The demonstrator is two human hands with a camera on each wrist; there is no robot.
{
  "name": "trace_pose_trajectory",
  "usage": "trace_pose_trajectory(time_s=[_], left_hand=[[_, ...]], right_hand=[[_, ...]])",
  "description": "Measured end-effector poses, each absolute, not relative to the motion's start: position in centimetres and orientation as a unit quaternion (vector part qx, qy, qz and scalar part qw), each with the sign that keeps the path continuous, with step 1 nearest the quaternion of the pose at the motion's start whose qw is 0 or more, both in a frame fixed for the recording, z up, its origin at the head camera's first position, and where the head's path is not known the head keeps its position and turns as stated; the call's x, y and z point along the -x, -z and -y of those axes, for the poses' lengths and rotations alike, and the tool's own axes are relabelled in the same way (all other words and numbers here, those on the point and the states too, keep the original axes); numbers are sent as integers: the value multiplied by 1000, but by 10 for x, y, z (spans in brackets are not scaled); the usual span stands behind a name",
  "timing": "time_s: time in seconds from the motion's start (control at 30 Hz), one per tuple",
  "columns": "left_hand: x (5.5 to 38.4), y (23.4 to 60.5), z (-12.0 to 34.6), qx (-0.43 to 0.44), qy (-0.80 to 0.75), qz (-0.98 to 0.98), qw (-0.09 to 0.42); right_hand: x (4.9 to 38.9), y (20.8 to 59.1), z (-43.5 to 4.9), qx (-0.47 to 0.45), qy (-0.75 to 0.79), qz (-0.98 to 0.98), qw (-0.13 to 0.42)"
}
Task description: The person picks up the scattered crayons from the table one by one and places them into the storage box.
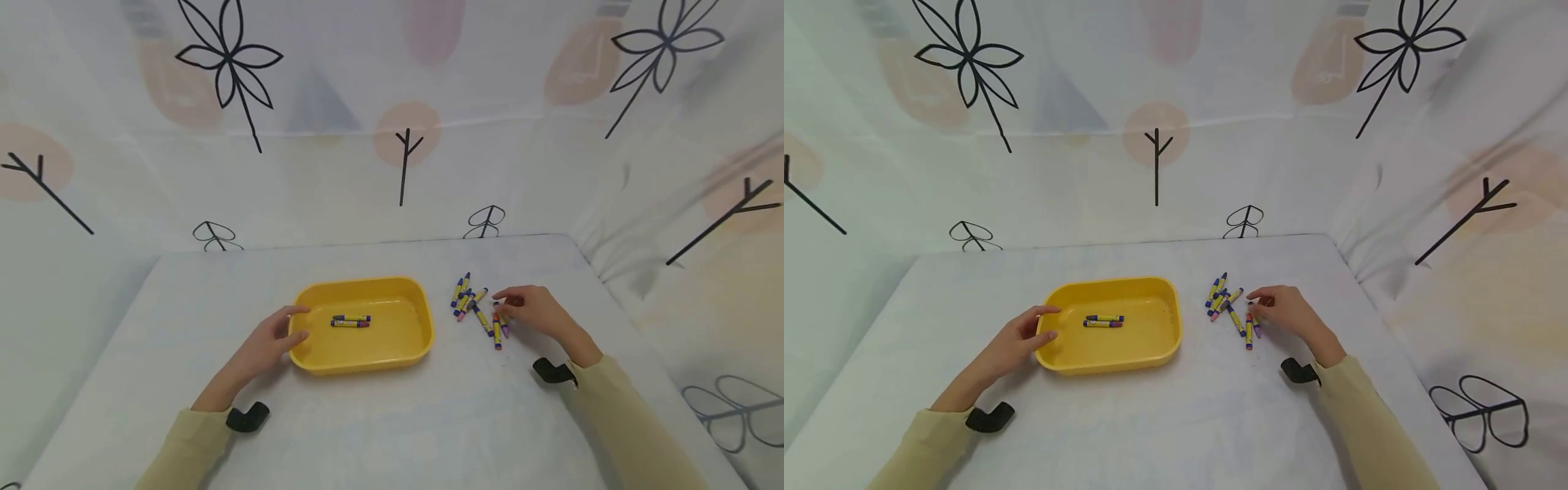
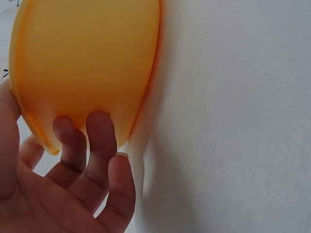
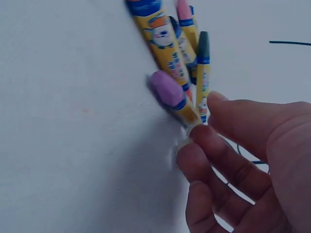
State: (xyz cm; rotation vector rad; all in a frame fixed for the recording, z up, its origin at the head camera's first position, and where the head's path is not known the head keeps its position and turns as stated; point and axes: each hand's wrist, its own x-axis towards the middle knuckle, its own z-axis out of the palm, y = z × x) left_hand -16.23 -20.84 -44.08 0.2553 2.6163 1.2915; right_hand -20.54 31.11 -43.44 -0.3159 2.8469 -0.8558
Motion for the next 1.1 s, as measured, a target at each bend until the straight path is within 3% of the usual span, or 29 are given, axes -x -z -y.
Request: trace_pose_trajectory(time_s=[0.5,0.8,1.1], left_hand=[[163,443,210,-85,-439,-888,109],[163,442,208,-75,-435,-890,111],[163,442,209,-76,-437,-890,112]], right_hand=[[210,429,-312,99,251,-955,120],[200,410,-325,67,365,-914,164],[197,397,-331,95,461,-865,173]])
